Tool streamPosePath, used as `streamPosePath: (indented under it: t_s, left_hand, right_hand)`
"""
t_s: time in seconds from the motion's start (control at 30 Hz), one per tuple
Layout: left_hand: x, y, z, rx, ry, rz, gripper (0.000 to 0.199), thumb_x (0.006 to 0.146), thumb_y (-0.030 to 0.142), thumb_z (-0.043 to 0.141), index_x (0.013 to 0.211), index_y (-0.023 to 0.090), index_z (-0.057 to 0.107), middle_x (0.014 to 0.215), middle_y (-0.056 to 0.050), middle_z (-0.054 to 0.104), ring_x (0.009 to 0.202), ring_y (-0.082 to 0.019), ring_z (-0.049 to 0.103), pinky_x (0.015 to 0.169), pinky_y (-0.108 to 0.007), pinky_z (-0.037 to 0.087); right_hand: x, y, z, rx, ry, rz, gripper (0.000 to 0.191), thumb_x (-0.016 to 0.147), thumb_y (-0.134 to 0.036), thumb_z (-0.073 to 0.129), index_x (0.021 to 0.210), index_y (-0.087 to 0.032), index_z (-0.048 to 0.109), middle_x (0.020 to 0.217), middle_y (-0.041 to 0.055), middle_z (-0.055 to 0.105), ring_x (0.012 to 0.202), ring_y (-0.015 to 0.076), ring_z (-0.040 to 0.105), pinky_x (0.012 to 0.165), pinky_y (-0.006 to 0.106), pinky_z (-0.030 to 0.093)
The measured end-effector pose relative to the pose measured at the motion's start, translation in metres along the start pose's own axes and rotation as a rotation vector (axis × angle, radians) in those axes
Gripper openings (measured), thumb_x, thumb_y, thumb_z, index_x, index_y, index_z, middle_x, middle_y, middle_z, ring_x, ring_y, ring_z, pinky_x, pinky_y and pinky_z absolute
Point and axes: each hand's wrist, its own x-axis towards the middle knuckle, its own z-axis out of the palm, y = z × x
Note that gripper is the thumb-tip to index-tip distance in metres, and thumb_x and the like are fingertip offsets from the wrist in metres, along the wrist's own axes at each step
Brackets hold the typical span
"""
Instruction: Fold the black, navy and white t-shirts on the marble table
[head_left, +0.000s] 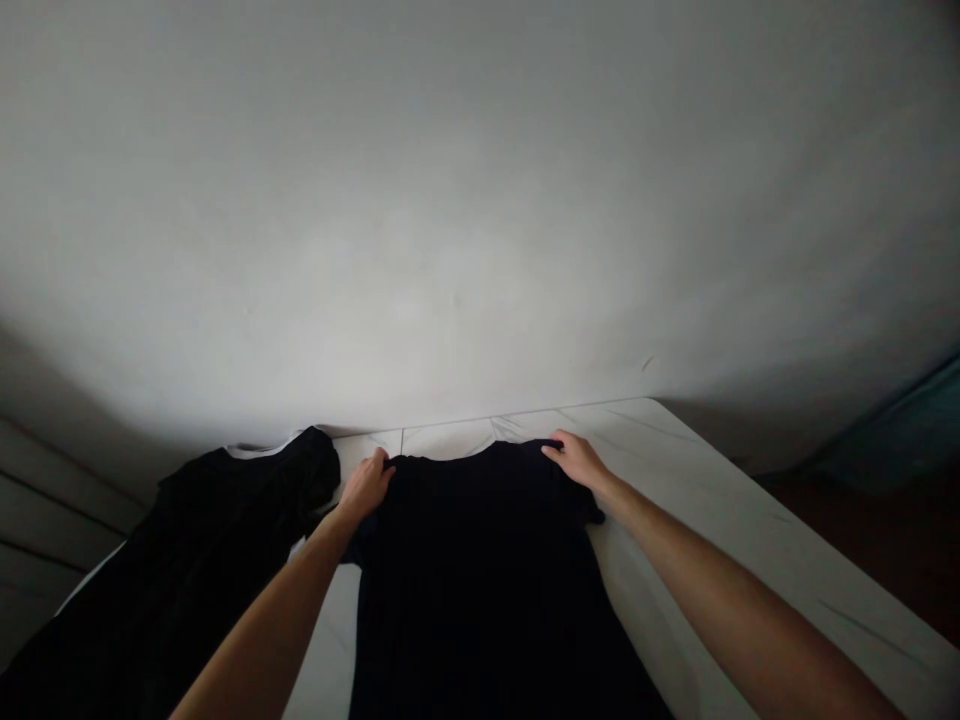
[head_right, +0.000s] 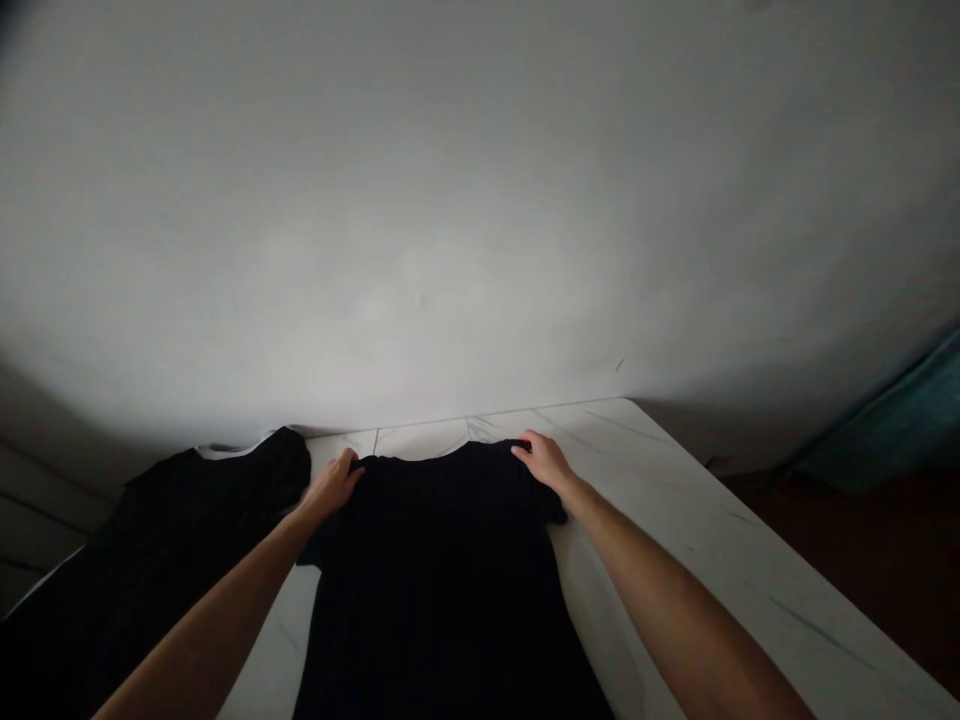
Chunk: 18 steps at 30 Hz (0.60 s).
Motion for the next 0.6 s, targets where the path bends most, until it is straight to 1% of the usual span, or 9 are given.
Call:
streamPosePath:
  t_s: [0.07, 0.13, 0.23, 0.3, 0.37, 0.43, 0.5, 0.53, 0.6]
  left_hand:
    - [0.014, -0.001, -0.002, -0.035, -0.017, 0.039, 0.026, 0.099, 0.033, 0.041, 0.121, 0.021, 0.048, 0.107, -0.012, 0.071, 0.102, -0.026, 0.067, 0.085, -0.034, 0.045]
    - [0.027, -0.002, -0.005, -0.002, -0.042, 0.048, 0.028, 0.100, 0.036, 0.038, 0.122, 0.021, 0.047, 0.107, -0.012, 0.071, 0.097, -0.028, 0.068, 0.081, -0.035, 0.045]
    - [0.039, -0.006, -0.009, 0.081, -0.073, 0.063, 0.031, 0.101, 0.040, 0.035, 0.124, 0.022, 0.048, 0.110, -0.013, 0.071, 0.098, -0.030, 0.068, 0.080, -0.037, 0.045]
    - [0.042, -0.009, -0.010, 0.106, -0.067, 0.073, 0.032, 0.101, 0.038, 0.035, 0.127, 0.024, 0.048, 0.116, -0.012, 0.069, 0.100, -0.029, 0.067, 0.082, -0.037, 0.045]
    - [0.041, -0.009, -0.009, 0.131, -0.027, 0.068, 0.032, 0.101, 0.034, 0.037, 0.129, 0.024, 0.049, 0.120, -0.011, 0.066, 0.103, -0.027, 0.065, 0.086, -0.036, 0.045]
    - [0.038, -0.005, -0.005, 0.183, 0.068, 0.081, 0.032, 0.100, 0.027, 0.037, 0.128, 0.022, 0.052, 0.122, -0.012, 0.063, 0.109, -0.026, 0.061, 0.092, -0.037, 0.044]
    - [0.036, 0.006, 0.001, 0.228, 0.179, 0.148, 0.032, 0.100, 0.023, 0.036, 0.126, 0.020, 0.055, 0.122, -0.013, 0.063, 0.115, -0.026, 0.057, 0.099, -0.039, 0.041]
    - [0.036, 0.014, 0.004, 0.230, 0.219, 0.194, 0.033, 0.101, 0.024, 0.036, 0.125, 0.020, 0.057, 0.122, -0.013, 0.063, 0.117, -0.026, 0.055, 0.102, -0.040, 0.039]
    - [0.040, 0.031, 0.009, 0.193, 0.246, 0.235, 0.034, 0.102, 0.030, 0.035, 0.124, 0.020, 0.058, 0.121, -0.012, 0.064, 0.117, -0.026, 0.055, 0.104, -0.041, 0.039]
  right_hand:
    - [0.003, 0.010, -0.001, -0.019, 0.034, -0.005, 0.017, 0.091, -0.035, 0.057, 0.099, -0.023, 0.066, 0.097, 0.0056, 0.074, 0.090, 0.0225, 0.067, 0.079, 0.030, 0.047]
    - [0.006, 0.016, -0.002, -0.082, 0.032, -0.018, 0.018, 0.094, -0.037, 0.053, 0.102, -0.024, 0.063, 0.095, 0.0057, 0.073, 0.088, 0.0231, 0.067, 0.075, 0.030, 0.045]
    - [0.013, 0.018, -0.001, -0.179, 0.026, -0.038, 0.017, 0.096, -0.038, 0.052, 0.101, -0.026, 0.063, 0.091, 0.0052, 0.073, 0.083, 0.0234, 0.066, 0.070, 0.029, 0.042]
    - [0.018, 0.016, 0.001, -0.218, 0.034, -0.046, 0.017, 0.095, -0.040, 0.054, 0.099, -0.027, 0.064, 0.091, 0.0050, 0.074, 0.082, 0.0233, 0.066, 0.069, 0.029, 0.041]
    - [0.024, 0.014, 0.002, -0.249, 0.053, -0.047, 0.018, 0.094, -0.041, 0.055, 0.097, -0.026, 0.065, 0.091, 0.0053, 0.074, 0.082, 0.0233, 0.066, 0.070, 0.029, 0.041]
    - [0.029, 0.012, 0.003, -0.282, 0.066, -0.068, 0.021, 0.094, -0.042, 0.055, 0.096, -0.025, 0.067, 0.092, 0.0058, 0.074, 0.084, 0.0234, 0.066, 0.071, 0.030, 0.042]
    - [0.034, 0.009, 0.002, -0.322, 0.044, -0.104, 0.022, 0.094, -0.042, 0.056, 0.096, -0.025, 0.068, 0.094, 0.0054, 0.075, 0.086, 0.0233, 0.067, 0.073, 0.030, 0.044]
    - [0.037, 0.006, 0.003, -0.340, 0.031, -0.122, 0.022, 0.094, -0.042, 0.057, 0.098, -0.025, 0.069, 0.096, 0.0055, 0.075, 0.089, 0.0233, 0.067, 0.075, 0.030, 0.045]
    - [0.043, -0.003, 0.004, -0.366, 0.021, -0.160, 0.024, 0.093, -0.042, 0.058, 0.105, -0.024, 0.069, 0.104, 0.0071, 0.074, 0.097, 0.0236, 0.066, 0.081, 0.031, 0.045]
